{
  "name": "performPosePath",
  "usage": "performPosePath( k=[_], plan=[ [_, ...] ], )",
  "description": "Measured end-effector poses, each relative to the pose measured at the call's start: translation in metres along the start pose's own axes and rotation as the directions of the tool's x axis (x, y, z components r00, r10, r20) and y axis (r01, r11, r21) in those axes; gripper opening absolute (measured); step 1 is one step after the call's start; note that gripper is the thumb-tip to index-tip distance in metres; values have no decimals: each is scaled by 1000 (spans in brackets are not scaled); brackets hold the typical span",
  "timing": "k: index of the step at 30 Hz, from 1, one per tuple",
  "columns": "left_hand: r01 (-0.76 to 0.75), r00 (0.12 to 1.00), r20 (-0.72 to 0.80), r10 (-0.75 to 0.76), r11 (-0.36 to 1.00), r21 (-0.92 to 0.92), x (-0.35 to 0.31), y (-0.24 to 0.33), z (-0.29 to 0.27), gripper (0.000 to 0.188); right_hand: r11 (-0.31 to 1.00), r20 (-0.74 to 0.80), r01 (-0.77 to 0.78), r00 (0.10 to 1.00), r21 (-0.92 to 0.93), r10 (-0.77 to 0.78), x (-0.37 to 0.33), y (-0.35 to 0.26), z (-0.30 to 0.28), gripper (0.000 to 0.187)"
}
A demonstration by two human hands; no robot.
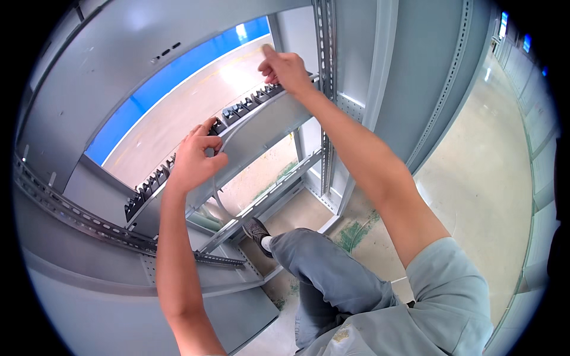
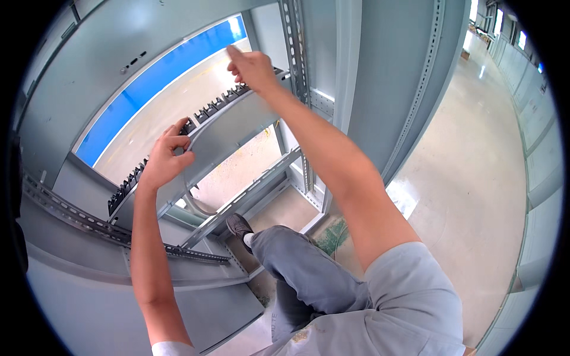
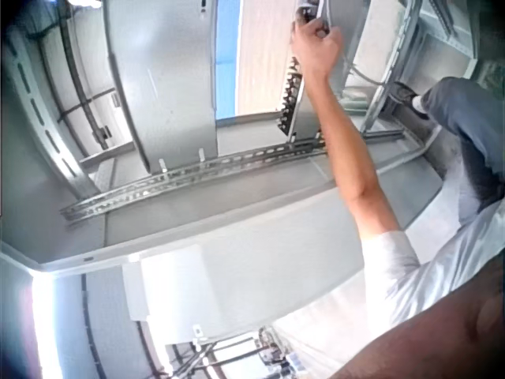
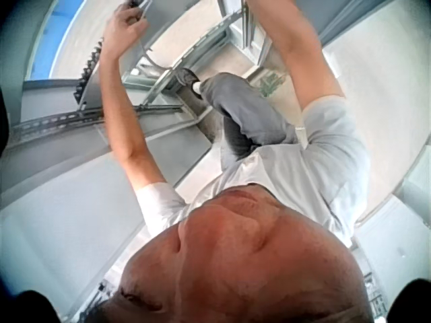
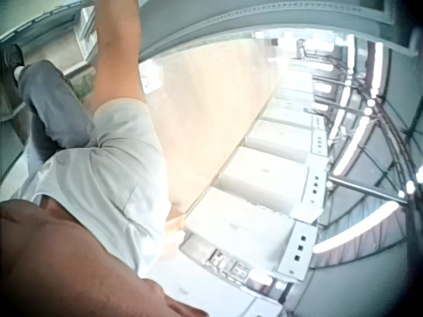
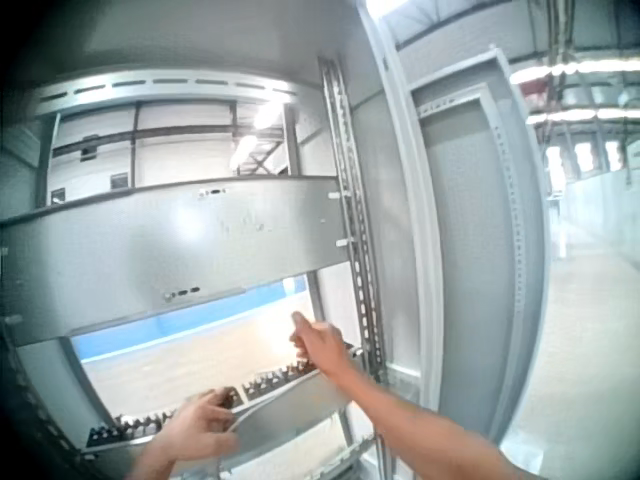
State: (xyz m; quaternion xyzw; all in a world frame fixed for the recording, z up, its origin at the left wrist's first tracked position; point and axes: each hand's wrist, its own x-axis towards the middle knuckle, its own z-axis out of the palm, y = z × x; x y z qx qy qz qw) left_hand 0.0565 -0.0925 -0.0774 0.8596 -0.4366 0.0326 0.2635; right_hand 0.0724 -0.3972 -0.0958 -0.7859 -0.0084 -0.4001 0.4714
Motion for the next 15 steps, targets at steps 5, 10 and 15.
performPosePath(
  k=[5, 10, 15],
  plan=[
    [-78, 995, -54, 83, 993, 89, 4, -8, 4, 21, 971, 100, 203, 976, -127, -191, -13, -10, 5, 68],
    [-87, 991, -94, 98, 990, 107, 3, -8, 9, 24, 865, 157, 331, 943, -377, -292, -16, -20, 30, 61],
    [-73, 996, -52, 73, 997, 11, 1, -10, 3, 23, 810, 162, 291, 957, -510, -242, -31, -7, 18, 59]
  ],
)
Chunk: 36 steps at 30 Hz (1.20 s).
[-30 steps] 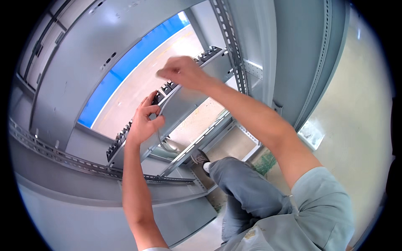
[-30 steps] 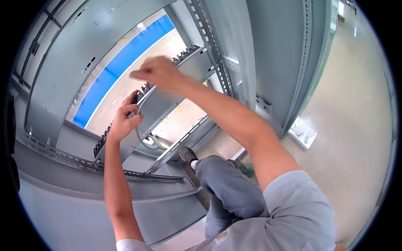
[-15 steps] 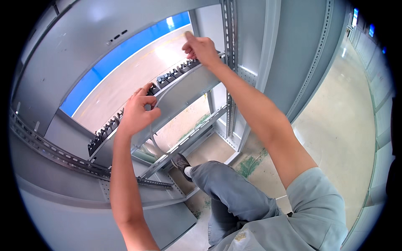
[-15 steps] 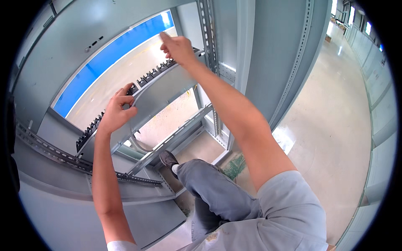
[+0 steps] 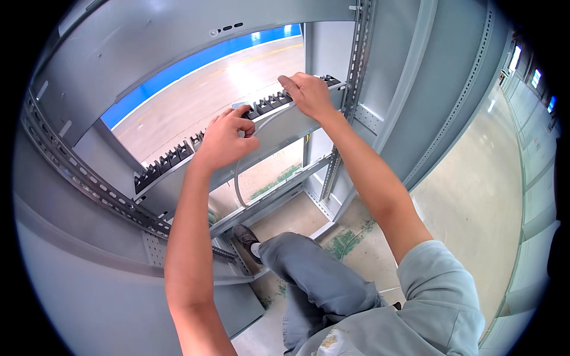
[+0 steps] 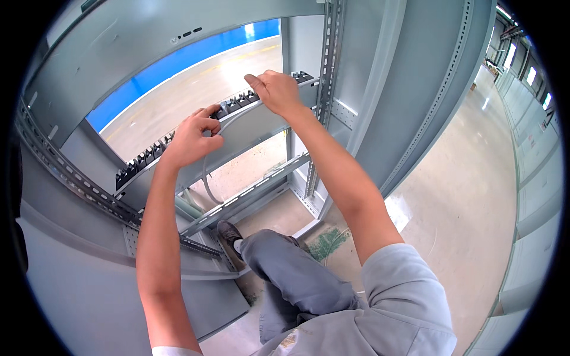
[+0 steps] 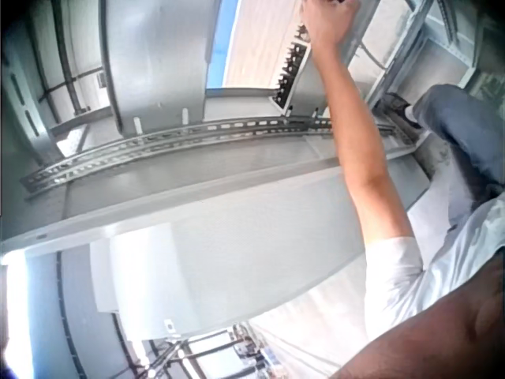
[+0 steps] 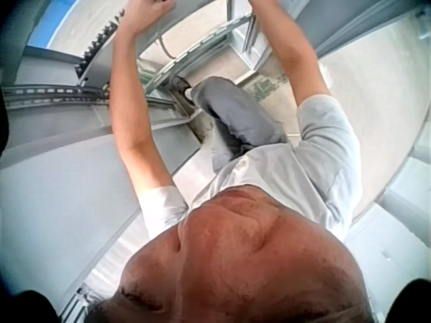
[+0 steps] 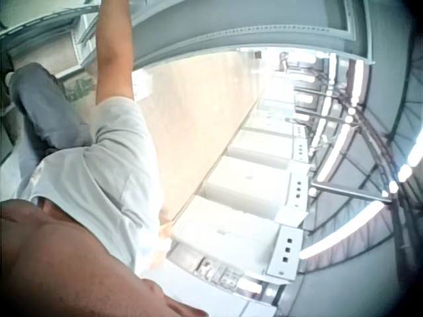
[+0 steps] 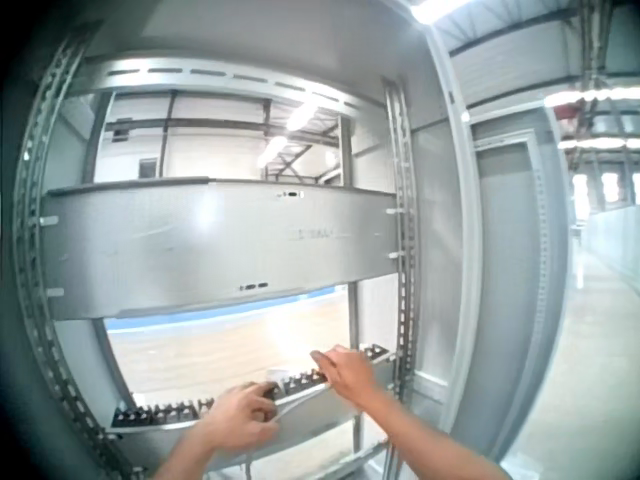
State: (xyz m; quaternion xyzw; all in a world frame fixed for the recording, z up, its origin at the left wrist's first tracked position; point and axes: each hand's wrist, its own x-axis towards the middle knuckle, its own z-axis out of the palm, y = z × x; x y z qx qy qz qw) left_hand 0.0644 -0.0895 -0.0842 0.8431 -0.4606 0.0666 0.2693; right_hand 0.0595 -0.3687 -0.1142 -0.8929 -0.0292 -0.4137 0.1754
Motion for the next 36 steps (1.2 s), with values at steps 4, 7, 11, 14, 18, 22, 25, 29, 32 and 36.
performPosePath(
  k=[4, 7, 11, 14, 18, 22, 25, 29, 32, 36],
  plan=[
    [-43, 999, -6, 43, 996, 74, -4, 3, 0, 32, 995, -4, 75, 997, 59, -75, -1, -7, -1, 63],
    [-98, 993, -57, 100, 995, 33, -4, -3, 2, 34, 1000, 70, 29, 997, -10, -28, 2, -10, -2, 56],
    [-57, 996, -68, 52, 995, -76, -6, -1, 5, 30, 998, 128, 22, 992, -61, -14, 7, -15, -5, 51],
    [-61, 997, -59, 56, 995, -78, -3, 0, 5, 30, 992, 111, 98, 990, -84, -88, 7, -3, 0, 49],
    [-67, 997, -35, 65, 996, -56, -5, 6, 1, 31, 986, 67, 154, 986, -67, -149, 2, 2, 6, 51],
    [-59, 998, -24, 58, 997, -58, -7, 7, -1, 32, 993, 111, 79, 991, -88, -69, 6, -9, 1, 57],
    [53, 998, 49, -47, 989, -135, -5, 16, -5, 33, 993, 108, 51, 993, -102, -39, 7, -13, -4, 60],
    [54, 998, 22, -50, 980, -189, -5, 11, -2, 33, 995, 58, 81, 995, -55, -78, 4, -10, 2, 61],
    [67, 998, 19, -65, 985, -161, -5, 13, -3, 33, 987, 41, 147, 989, -65, -144, 4, -4, 5, 61],
    [73, 997, 22, -70, 983, -168, -5, 11, -2, 33, 986, 103, 124, 988, -115, -112, 11, -6, 1, 60]
  ],
)
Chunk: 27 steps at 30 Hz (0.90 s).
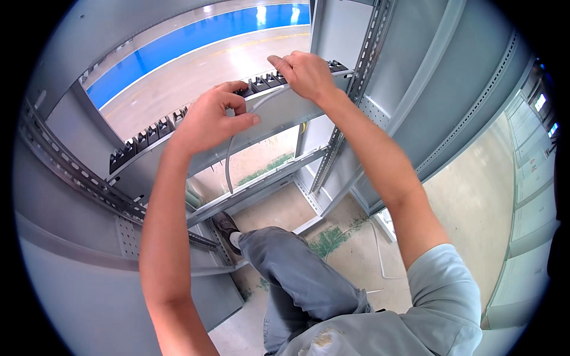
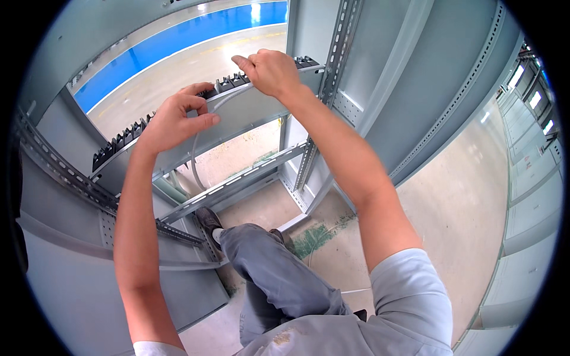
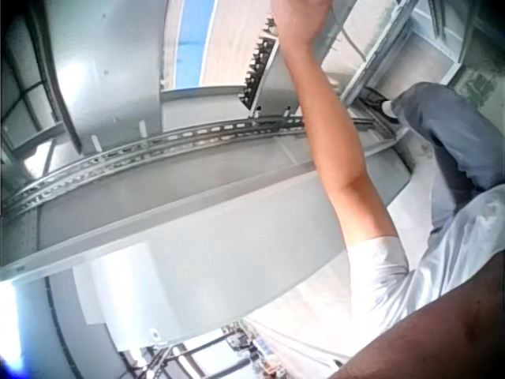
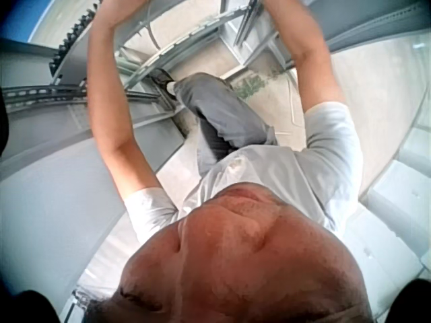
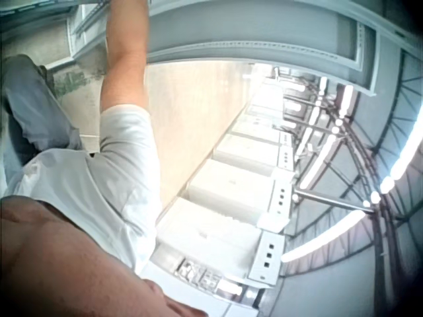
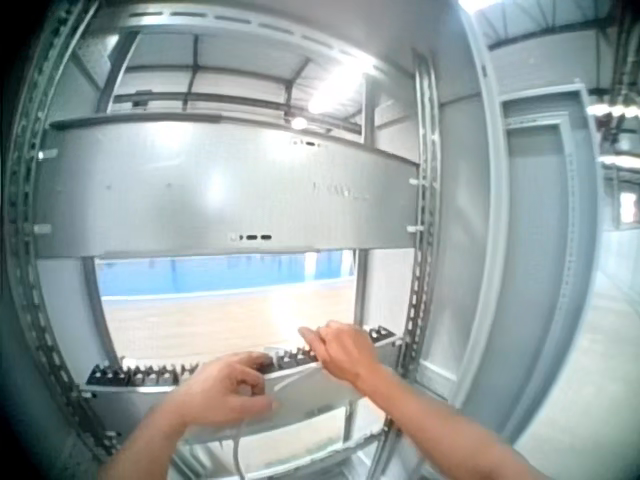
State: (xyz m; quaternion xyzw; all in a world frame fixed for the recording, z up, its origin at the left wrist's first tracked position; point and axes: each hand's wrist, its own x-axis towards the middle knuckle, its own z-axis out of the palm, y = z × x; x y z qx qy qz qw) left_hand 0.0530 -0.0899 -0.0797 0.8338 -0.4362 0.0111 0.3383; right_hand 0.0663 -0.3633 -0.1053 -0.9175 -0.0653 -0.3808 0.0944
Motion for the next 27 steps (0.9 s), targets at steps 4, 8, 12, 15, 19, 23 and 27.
performPosePath(
  k=[4, 8, 12, 15, 19, 23, 27],
  plan=[
    [13, 1000, -2, -13, 1000, 15, -1, -2, -1, 34, 1000, -20, 2, 1000, 21, -2, -5, -4, 0, 59],
    [-52, 997, -49, 51, 999, -14, -1, -7, 3, 35, 1000, 6, -2, 1000, 4, 2, -2, 1, 1, 58],
    [-32, 999, -28, 32, 999, 4, -1, -5, 3, 35, 1000, -1, -19, 1000, 13, 19, -5, 2, 3, 61],
    [-30, 999, -27, 29, 1000, -7, -1, -6, 1, 35, 982, 165, -165, 975, 86, 149, 6, -3, -7, 66],
    [-8, 1000, 11, 9, 1000, -29, -1, -1, -2, 32, 993, 44, -100, 994, 62, 97, -2, -19, 2, 71],
    [-11, 1000, 19, 12, 1000, -26, 0, -2, -1, 32, 998, 33, -3, 999, 66, 1, -4, -19, -5, 68],
    [37, 998, 45, -34, 997, -65, 2, 0, -1, 33, 998, 31, 23, 999, 64, -25, 0, -12, 4, 65]
  ],
)
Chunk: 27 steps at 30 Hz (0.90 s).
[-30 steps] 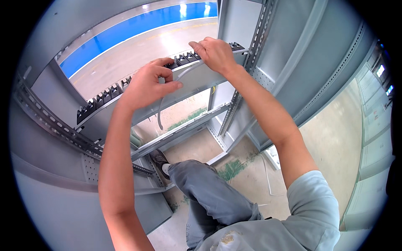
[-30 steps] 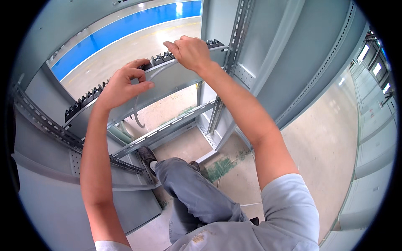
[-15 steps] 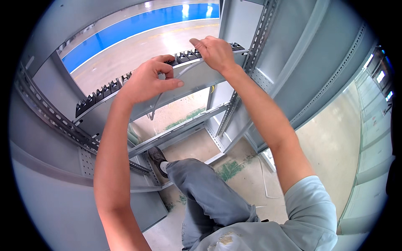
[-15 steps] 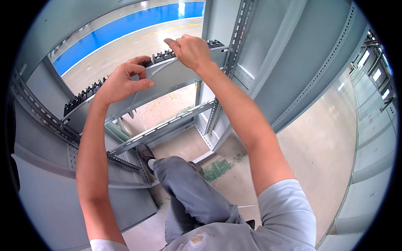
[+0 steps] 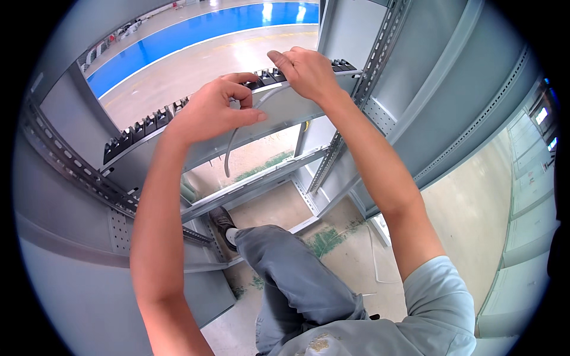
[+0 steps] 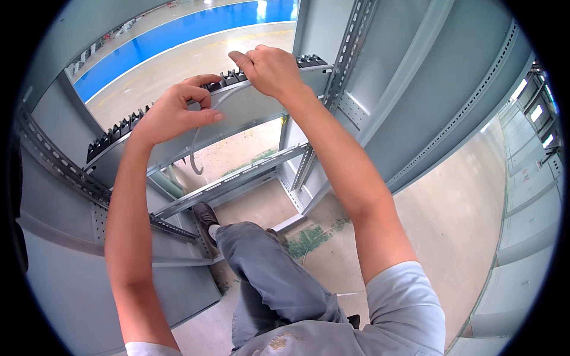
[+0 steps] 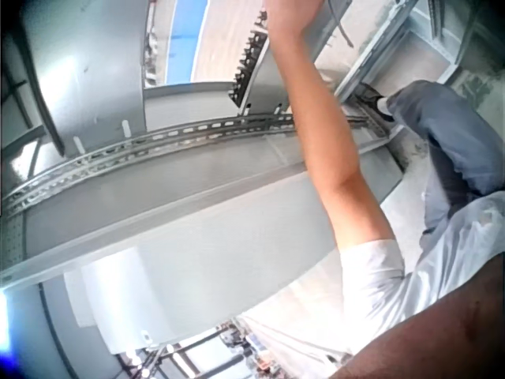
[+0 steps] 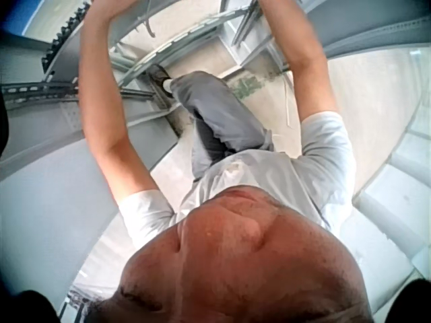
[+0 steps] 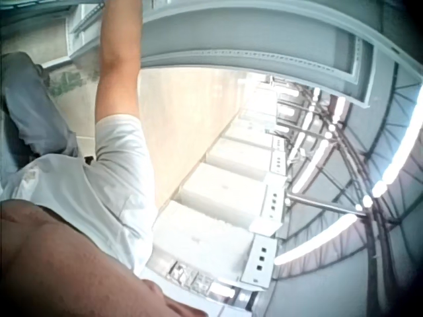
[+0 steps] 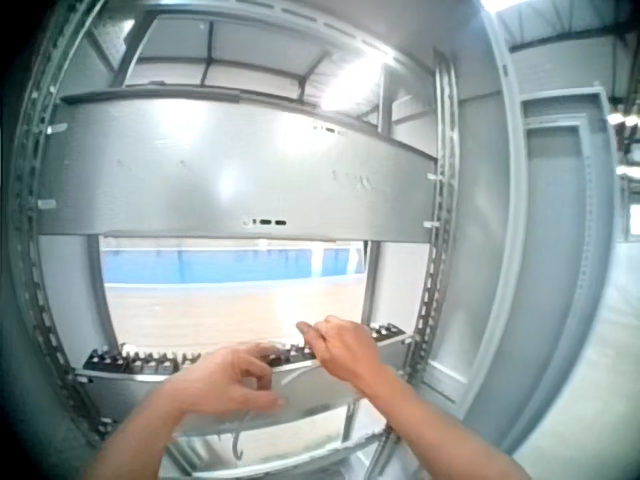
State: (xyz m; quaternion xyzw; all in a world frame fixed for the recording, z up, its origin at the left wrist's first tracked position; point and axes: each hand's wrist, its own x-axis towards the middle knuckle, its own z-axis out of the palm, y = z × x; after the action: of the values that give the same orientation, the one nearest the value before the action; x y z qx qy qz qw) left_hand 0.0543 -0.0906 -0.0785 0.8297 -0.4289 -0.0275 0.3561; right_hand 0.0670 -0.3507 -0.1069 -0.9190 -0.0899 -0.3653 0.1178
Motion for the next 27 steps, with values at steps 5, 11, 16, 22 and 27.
performPosePath(
  k=[5, 11, 16, 22, 27],
  plan=[
    [-3, 1000, 8, 4, 997, -73, -3, -1, 0, 32, 997, -19, -40, 999, 59, 41, 0, -8, -3, 64],
    [-194, 977, -64, 203, 974, 117, 0, -12, 6, 31, 993, -66, 103, 992, -55, -106, 0, -1, 1, 61],
    [-108, 994, -22, 108, 994, -9, 1, -8, 1, 29, 998, -22, 48, 999, -28, -48, 6, -4, -5, 62],
    [-76, 997, -2, 76, 996, 51, -2, -6, 1, 28, 999, 27, 11, 1000, 43, -12, 4, -1, 0, 64],
    [-168, 981, -68, 182, 971, 170, 0, -11, 1, 30, 984, 46, -132, 991, 118, 128, 12, -13, -2, 73]
  ],
)
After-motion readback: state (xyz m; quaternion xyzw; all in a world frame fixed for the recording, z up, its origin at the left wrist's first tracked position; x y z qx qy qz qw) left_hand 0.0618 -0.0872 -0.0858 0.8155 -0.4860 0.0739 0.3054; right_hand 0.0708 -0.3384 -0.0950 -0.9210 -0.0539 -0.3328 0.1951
